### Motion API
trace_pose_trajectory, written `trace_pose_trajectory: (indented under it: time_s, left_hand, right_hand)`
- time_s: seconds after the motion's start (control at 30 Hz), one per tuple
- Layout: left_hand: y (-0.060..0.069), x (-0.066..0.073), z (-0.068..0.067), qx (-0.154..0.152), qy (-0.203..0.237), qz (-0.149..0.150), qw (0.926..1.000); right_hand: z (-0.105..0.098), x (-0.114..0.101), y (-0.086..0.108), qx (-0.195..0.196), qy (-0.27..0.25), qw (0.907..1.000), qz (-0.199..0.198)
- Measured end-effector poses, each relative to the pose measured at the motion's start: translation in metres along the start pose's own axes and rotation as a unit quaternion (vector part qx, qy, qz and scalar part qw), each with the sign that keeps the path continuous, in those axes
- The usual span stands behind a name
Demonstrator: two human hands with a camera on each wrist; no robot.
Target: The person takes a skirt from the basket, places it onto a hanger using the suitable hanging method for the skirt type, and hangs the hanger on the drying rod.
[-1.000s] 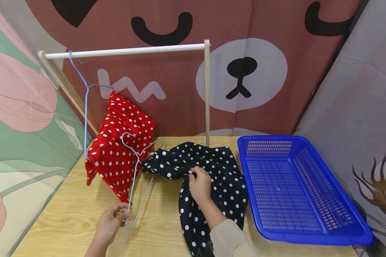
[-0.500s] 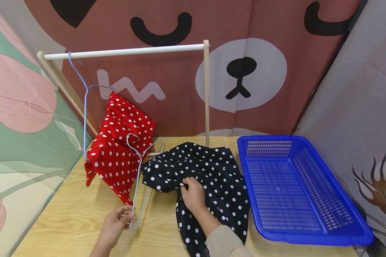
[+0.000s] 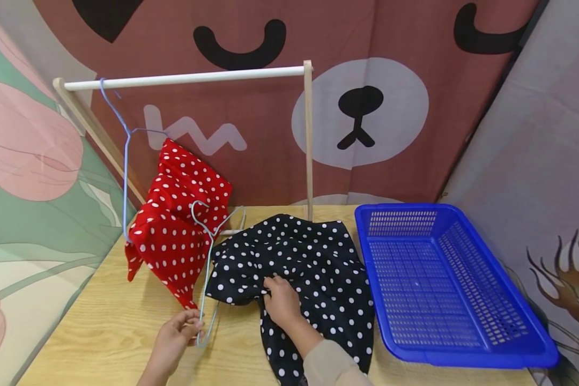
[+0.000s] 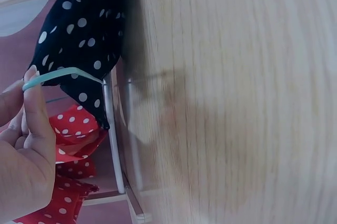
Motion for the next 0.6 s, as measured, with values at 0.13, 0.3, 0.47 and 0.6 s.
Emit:
trace_pose_trajectory:
  time_s: [0.13, 0.3, 0.47, 0.6]
  left_hand:
    - [0.000, 0.000, 0.000, -0.002, 0.002, 0.005, 1.0000]
    - [0.000, 0.001, 0.002, -0.009, 0.005, 0.013, 0.9999]
    - [0.000, -0.002, 0.005, -0.017, 0.008, 0.009, 0.9998]
    - [0.001, -0.003, 0.008, -0.025, 0.012, 0.012, 0.9995]
  right_hand:
    - [0.004, -0.001, 0.001, -0.020, 0.027, 0.9993, -0.014]
    - [0.010, -0.002, 0.003, -0.039, 0.042, 0.9979, -0.030]
    - [0.016, 0.000, 0.008, -0.051, 0.033, 0.9976, -0.032]
    - [0.019, 0.002, 0.013, -0.061, 0.023, 0.9976, -0.023]
Point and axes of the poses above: each hand's wrist, its own y-axis away from the middle knuckle, its own z-axis out of the palm, x = y × z, the point moved 5 cm from there along -y, towards the middle knuckle, and after that the axes turned 3 degrees about -z, right-handed, at the moved point
